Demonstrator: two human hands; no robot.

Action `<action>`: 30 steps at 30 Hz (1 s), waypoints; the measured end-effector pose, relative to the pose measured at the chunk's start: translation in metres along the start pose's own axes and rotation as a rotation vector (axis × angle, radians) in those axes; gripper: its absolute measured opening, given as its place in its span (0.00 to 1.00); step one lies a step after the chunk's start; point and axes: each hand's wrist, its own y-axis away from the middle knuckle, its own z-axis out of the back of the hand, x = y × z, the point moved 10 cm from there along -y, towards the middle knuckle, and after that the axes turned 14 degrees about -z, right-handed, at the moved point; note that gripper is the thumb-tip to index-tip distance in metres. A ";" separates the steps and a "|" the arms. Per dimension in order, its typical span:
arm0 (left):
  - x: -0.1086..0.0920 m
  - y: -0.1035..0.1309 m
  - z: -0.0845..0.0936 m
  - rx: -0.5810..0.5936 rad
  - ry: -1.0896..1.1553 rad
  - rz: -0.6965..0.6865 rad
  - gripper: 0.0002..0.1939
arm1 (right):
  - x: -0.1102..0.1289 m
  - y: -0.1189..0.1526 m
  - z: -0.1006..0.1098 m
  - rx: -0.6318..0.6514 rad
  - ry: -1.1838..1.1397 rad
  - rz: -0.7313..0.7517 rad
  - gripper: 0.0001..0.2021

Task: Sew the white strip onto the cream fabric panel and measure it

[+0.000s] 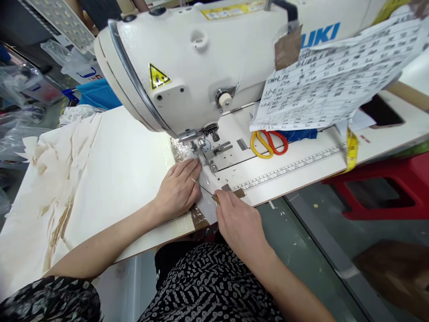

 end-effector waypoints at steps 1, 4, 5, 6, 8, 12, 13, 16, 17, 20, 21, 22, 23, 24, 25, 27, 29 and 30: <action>0.000 0.000 0.000 0.004 -0.004 -0.002 0.24 | 0.001 -0.001 0.000 -0.001 -0.001 0.003 0.11; 0.000 0.000 0.000 0.026 -0.027 -0.011 0.24 | 0.002 -0.004 -0.002 0.000 -0.004 0.001 0.11; 0.001 0.000 -0.001 0.035 -0.032 -0.010 0.24 | 0.002 -0.006 -0.004 0.009 -0.004 -0.006 0.11; 0.002 0.000 -0.002 0.043 -0.033 -0.008 0.24 | 0.003 -0.008 -0.006 0.018 -0.003 -0.014 0.11; 0.006 0.000 -0.004 0.051 -0.031 0.003 0.23 | 0.003 -0.011 -0.008 0.031 0.003 -0.026 0.11; 0.014 -0.001 -0.005 0.047 -0.027 0.025 0.24 | 0.007 -0.017 -0.010 0.014 0.028 -0.022 0.10; 0.016 -0.002 -0.005 0.049 -0.026 0.036 0.24 | 0.008 -0.018 -0.010 0.006 0.034 -0.018 0.10; 0.023 -0.002 -0.005 0.058 -0.032 0.082 0.23 | 0.011 -0.023 -0.011 -0.008 0.048 -0.013 0.09; 0.025 -0.002 -0.004 0.055 -0.037 0.092 0.23 | 0.012 -0.025 -0.012 -0.006 0.050 -0.014 0.09; 0.030 -0.003 -0.004 0.036 -0.049 0.087 0.22 | 0.014 -0.030 -0.014 -0.001 0.056 -0.025 0.10; 0.032 -0.003 -0.005 0.031 -0.052 0.082 0.22 | 0.014 -0.032 -0.015 0.003 0.055 -0.032 0.10; 0.034 -0.003 -0.006 0.029 -0.054 0.079 0.22 | 0.013 -0.033 -0.016 0.008 0.051 -0.041 0.10; 0.036 -0.003 -0.008 0.031 -0.056 0.074 0.22 | 0.013 -0.034 -0.018 0.019 0.041 -0.051 0.11; 0.039 -0.003 -0.009 0.036 -0.059 0.068 0.22 | 0.012 -0.035 -0.020 0.036 0.027 -0.062 0.11; 0.040 -0.004 -0.010 0.041 -0.065 0.062 0.22 | 0.011 -0.035 -0.021 0.052 0.007 -0.073 0.11; 0.042 -0.006 -0.009 0.044 -0.091 0.055 0.21 | 0.008 -0.034 -0.023 0.079 -0.043 -0.093 0.11; 0.041 -0.007 -0.003 0.037 -0.127 0.074 0.20 | 0.008 -0.033 -0.021 0.076 -0.095 -0.096 0.11; 0.040 -0.007 0.000 0.035 -0.141 0.088 0.20 | 0.009 -0.033 -0.019 0.063 -0.116 -0.088 0.12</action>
